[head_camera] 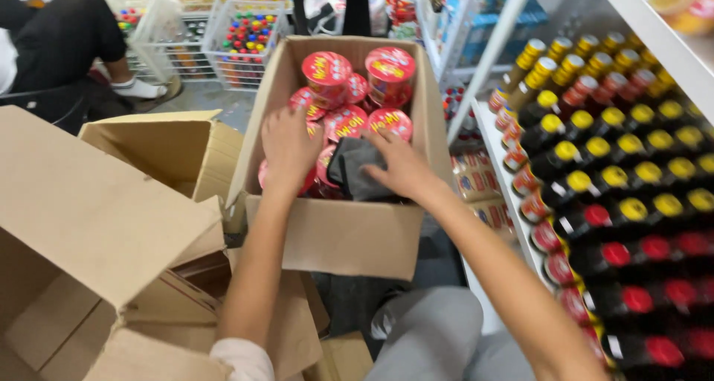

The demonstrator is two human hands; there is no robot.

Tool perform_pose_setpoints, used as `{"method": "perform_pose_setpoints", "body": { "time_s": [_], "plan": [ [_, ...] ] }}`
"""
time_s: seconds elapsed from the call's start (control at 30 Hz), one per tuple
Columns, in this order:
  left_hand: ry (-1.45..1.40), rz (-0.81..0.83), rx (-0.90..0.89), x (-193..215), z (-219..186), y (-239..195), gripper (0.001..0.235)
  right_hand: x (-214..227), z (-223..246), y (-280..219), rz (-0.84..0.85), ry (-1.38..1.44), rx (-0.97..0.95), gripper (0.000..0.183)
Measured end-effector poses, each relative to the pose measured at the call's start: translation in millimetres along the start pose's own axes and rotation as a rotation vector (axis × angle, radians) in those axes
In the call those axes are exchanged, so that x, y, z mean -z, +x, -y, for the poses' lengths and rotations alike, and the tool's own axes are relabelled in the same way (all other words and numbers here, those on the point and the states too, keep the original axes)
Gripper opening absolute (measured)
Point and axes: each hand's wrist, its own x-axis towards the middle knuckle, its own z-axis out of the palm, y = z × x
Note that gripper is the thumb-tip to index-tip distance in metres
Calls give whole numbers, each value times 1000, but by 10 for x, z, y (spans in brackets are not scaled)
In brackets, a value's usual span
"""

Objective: The person takes instant noodle cups from a cardboard box and places them onto a white shelf. They use a dark cloth to wipe the lids of the cups before arranging them in rows alongside other noodle cups.

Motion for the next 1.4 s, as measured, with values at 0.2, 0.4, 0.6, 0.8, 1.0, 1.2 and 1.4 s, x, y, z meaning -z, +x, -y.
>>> {"method": "perform_pose_setpoints", "body": {
  "time_s": [0.2, 0.4, 0.6, 0.8, 1.0, 1.2, 1.4],
  "plan": [
    [128, 392, 77, 243, 111, -172, 107, -372, -114, 379, 432, 27, -91, 111],
    [128, 714, 128, 544, 110, -126, 140, -280, 76, 331, 621, -114, -86, 128],
    [-40, 718, 288, 405, 135, 114, 116, -386, -87, 339, 587, -139, -88, 96],
    [-327, 262, 261, 174, 79, 539, 92, -333, -103, 341, 425, -137, -37, 66],
    [-632, 36, 291, 38, -129, 817, 74, -15, 83, 410, -37, -77, -367, 50],
    [-629, -23, 247, -282, -263, 696, 65, 70, 2, 344, -754, 92, -113, 63],
    [-816, 42, 73, -515, -332, 618, 49, 24, 24, 391, -503, 165, 130, 66]
  ]
}}
